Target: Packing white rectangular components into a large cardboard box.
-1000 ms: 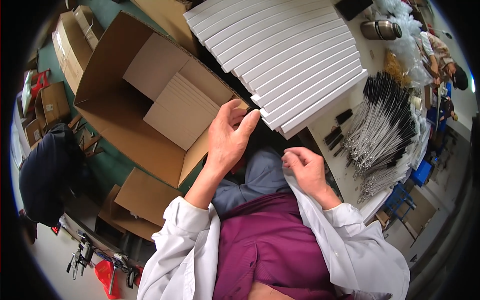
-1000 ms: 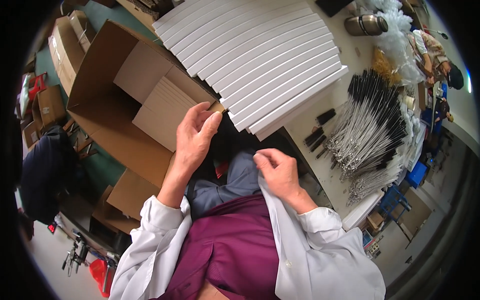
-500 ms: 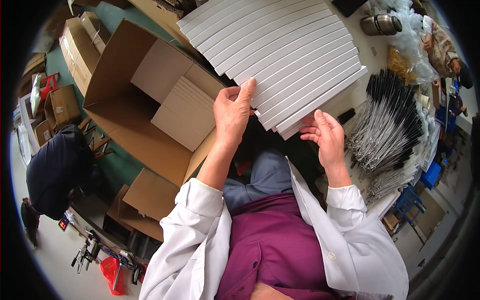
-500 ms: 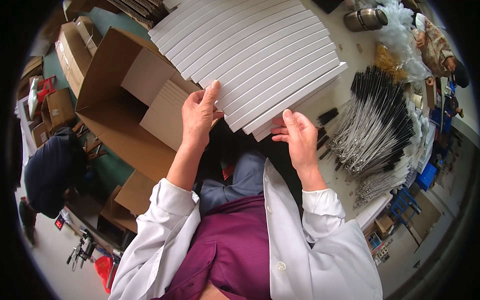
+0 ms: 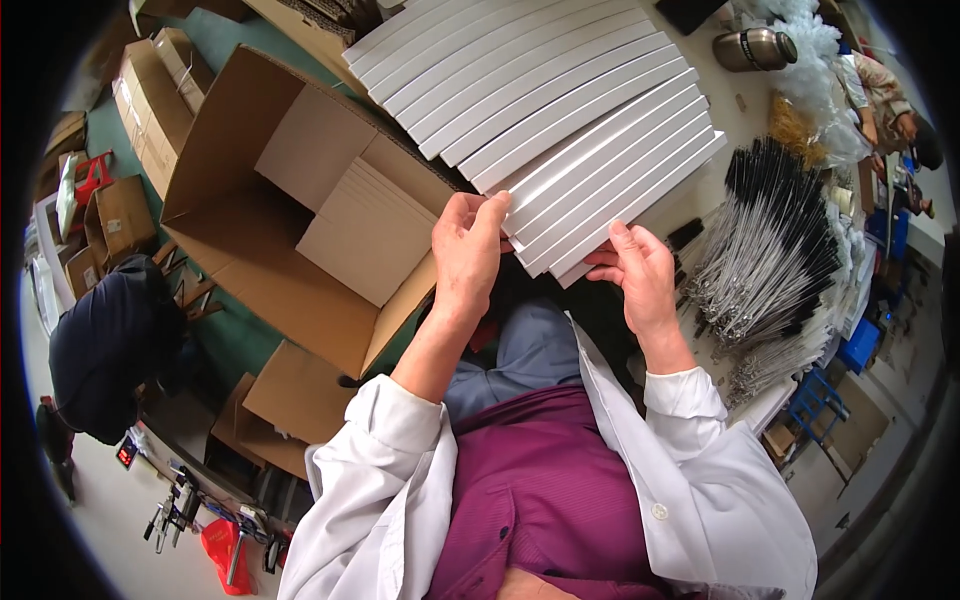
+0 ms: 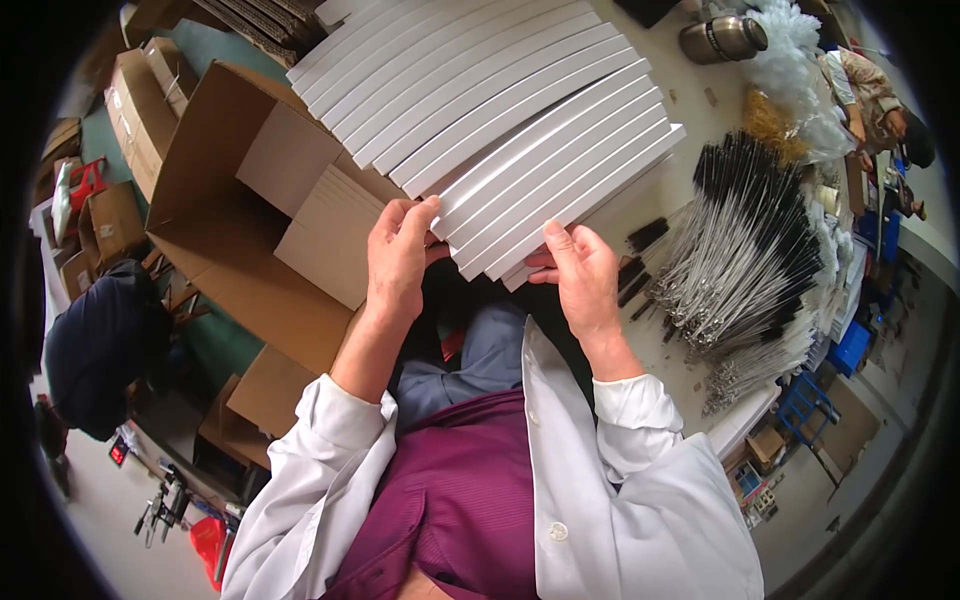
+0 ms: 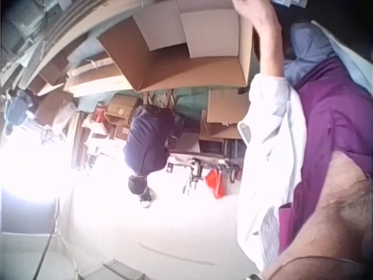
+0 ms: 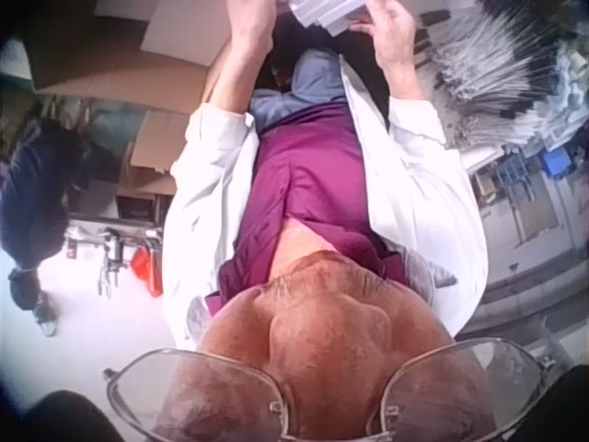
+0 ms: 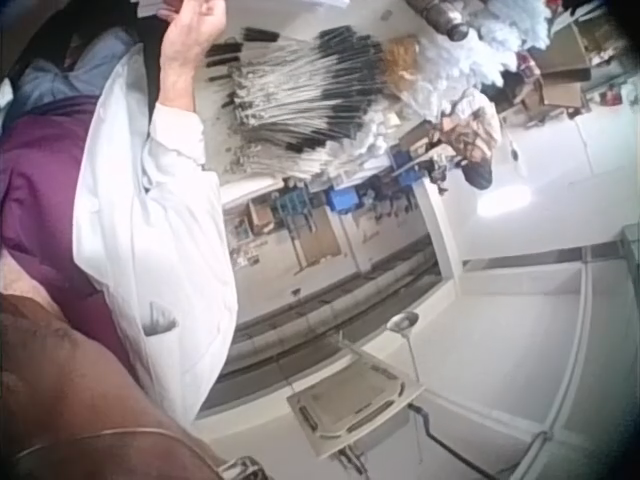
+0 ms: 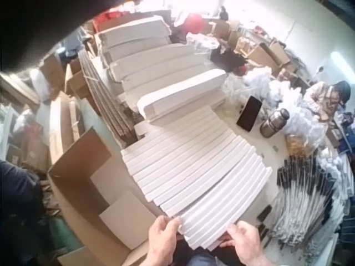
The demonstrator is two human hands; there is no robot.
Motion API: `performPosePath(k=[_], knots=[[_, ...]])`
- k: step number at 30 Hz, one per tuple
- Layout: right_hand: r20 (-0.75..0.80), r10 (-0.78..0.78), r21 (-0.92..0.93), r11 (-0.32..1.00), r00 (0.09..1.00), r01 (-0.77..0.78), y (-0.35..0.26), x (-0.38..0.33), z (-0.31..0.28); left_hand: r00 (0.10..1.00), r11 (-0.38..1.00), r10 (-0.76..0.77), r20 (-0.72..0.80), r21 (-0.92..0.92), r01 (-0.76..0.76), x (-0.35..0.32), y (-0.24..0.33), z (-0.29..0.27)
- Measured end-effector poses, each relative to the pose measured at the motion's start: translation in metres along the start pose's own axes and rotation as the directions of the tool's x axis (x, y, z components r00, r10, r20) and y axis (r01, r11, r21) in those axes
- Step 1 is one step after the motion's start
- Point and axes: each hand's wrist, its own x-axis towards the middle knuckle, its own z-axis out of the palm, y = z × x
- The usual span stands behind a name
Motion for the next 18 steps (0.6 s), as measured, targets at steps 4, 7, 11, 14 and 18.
performPosePath(k=[4,7,11,14,18], knots=[[0.005,-0.011,-0.101,0.995,1.000,0.011,0.001,-0.002,-0.009,0.997,0.997,0.076,0.034,0.001,-0.076,-0.012,-0.014,0.003],[0.011,0.014,-0.125,0.992,1.000,-0.012,-0.004,-0.004,-0.008,0.986,0.975,0.168,0.000,0.151,-0.166,-0.017,-0.014,0.003],[0.000,-0.008,-0.112,0.994,1.000,0.008,-0.001,-0.001,-0.002,0.850,0.716,0.525,0.038,0.520,-0.466,-0.021,-0.018,0.004],[-0.012,-0.023,-0.090,0.996,1.000,0.022,0.000,0.001,-0.001,0.757,0.473,0.629,0.179,0.685,-0.555,-0.022,-0.013,0.003],[-0.017,-0.024,-0.018,1.000,1.000,0.023,-0.002,0.004,0.003,0.816,0.508,0.524,0.244,0.679,-0.530,-0.024,-0.003,0.006]])
